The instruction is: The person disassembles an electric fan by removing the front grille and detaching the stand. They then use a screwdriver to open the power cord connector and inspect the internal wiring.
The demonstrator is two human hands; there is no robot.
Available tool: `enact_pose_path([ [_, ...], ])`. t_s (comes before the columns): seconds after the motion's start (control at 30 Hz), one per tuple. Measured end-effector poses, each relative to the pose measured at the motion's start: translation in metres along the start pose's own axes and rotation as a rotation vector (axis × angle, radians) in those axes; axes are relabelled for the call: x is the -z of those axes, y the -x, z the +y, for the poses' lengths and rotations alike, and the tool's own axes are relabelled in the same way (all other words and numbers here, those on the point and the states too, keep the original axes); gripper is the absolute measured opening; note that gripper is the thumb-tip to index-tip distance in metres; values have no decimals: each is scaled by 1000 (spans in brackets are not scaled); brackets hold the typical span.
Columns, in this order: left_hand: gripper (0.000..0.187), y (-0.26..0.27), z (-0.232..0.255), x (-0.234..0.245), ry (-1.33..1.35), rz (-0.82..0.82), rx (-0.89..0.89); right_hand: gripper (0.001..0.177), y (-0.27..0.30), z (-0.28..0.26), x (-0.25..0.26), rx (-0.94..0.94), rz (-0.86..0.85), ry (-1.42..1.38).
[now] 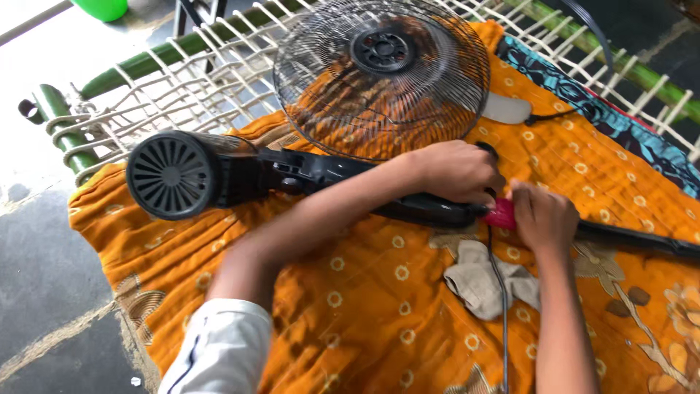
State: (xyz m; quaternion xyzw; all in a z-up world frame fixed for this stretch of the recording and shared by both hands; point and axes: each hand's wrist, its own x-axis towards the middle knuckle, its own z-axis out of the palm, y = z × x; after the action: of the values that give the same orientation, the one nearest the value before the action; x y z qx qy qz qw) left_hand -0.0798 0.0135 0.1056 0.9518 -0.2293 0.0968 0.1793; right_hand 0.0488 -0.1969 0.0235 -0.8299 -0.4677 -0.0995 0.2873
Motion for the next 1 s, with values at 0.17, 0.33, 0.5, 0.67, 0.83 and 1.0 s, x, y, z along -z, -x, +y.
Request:
enact_pose_path([
  [0.17,36,-32,-9,-18,-411,-202,-208,42,-1,-4,1,31,56,-66],
  [0.33,46,-45,-22,-7,-505,-354,-372,45,-1,-8,6,56,81,-64],
  [0.5,47,-26,-21,-9,-475,-223,-238,51,-5,-6,4,65,94,-56],
  [0.67,53,-21,-7,-16,-576,-284,-119,48,-4,-7,5,83,125,-62],
  [0.83,49,-25,2,-19,-521,-383,61,44,-1,-8,6,87,124,-59],
  [1.0,37,-34,13,-17,-503,-488,159,45,-1,-8,4,47,112,8],
])
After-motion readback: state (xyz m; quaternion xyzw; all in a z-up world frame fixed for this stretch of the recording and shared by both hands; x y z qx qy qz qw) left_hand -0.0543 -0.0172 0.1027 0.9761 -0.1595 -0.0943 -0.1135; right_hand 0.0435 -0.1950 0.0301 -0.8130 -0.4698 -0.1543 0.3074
